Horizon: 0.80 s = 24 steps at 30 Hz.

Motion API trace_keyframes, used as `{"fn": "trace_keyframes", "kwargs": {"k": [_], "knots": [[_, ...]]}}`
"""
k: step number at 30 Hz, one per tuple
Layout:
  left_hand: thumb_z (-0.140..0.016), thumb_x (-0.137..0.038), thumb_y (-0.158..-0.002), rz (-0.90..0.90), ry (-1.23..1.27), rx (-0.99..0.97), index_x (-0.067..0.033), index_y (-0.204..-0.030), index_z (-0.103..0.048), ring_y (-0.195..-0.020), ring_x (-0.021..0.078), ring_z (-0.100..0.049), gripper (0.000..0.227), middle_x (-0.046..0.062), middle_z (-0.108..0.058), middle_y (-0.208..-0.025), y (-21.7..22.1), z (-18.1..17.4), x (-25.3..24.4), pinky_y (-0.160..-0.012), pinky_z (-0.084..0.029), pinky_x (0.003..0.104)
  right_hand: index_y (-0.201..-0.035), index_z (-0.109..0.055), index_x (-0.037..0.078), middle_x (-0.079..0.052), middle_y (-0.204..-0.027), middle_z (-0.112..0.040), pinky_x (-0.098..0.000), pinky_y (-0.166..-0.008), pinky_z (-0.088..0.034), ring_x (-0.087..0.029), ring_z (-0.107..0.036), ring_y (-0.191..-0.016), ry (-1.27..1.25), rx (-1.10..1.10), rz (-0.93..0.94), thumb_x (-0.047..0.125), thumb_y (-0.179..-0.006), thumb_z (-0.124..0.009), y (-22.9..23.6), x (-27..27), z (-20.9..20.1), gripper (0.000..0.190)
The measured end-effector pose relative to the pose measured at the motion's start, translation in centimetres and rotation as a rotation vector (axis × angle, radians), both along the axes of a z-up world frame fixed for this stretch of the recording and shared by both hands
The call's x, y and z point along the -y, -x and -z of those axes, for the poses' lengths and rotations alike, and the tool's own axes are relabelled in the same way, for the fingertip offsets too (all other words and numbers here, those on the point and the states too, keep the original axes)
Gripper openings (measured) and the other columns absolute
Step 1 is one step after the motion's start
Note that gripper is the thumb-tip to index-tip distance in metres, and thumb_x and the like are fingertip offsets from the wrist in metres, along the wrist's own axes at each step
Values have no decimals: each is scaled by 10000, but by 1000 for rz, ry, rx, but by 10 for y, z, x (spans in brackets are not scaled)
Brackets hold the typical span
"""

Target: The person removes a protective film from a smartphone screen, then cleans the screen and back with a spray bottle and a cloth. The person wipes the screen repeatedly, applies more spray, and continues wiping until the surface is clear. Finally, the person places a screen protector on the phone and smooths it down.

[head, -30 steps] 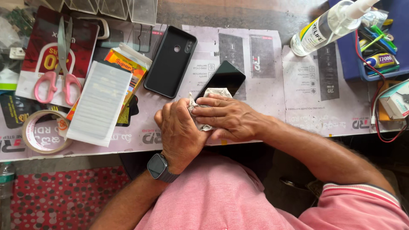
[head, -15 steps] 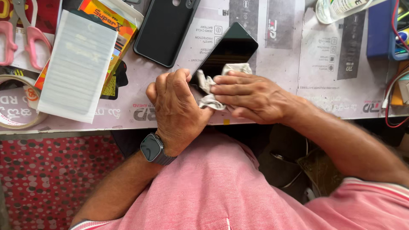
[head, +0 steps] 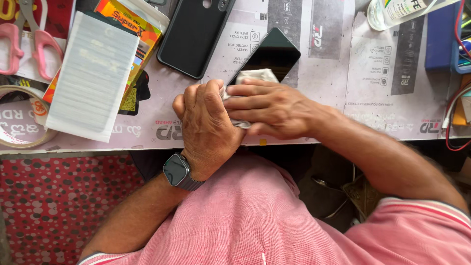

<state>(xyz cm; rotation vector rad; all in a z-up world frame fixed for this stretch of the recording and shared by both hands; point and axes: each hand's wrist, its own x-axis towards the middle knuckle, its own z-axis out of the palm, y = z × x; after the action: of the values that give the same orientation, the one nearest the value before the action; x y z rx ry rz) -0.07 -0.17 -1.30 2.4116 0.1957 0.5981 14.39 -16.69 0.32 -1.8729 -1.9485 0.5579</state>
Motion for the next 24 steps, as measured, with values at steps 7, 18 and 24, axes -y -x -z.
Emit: {"fn": "trace_keyframes", "kwargs": {"k": [7, 18, 24], "knots": [[-840, -285, -812, -50, 21, 22, 12, -1338, -437, -1095, 314, -547, 726, 140, -580, -1158, 0, -4, 2, -973, -344, 503, -1387, -622, 95, -101, -1533, -555, -470, -1293, -260, -262, -407, -1500, 35, -17, 49, 515, -1089, -400, 4, 17, -5, 561], [-855, -238, -818, -64, 9, -51, -19, -1398, -411, -1156, 286, -540, 762, 101, -587, -1217, -1, -4, 3, -1029, -336, 491, -1538, -502, 130, -33, -1661, -361, -431, -1313, -160, -234, -222, -1560, 93, 169, 152, 714, -981, -278, 20, 9, 8, 837], [-856, -642, -708, 5, 87, -47, 5, -1375, -403, -1130, 305, -507, 1034, 125, -579, -1203, 0, -11, -3, -1014, -318, 496, -1549, -473, 104, -103, -1650, -336, -451, -1273, -104, -269, -189, -1535, 138, 115, 217, 801, -920, -69, 22, -4, 10, 1022]]}}
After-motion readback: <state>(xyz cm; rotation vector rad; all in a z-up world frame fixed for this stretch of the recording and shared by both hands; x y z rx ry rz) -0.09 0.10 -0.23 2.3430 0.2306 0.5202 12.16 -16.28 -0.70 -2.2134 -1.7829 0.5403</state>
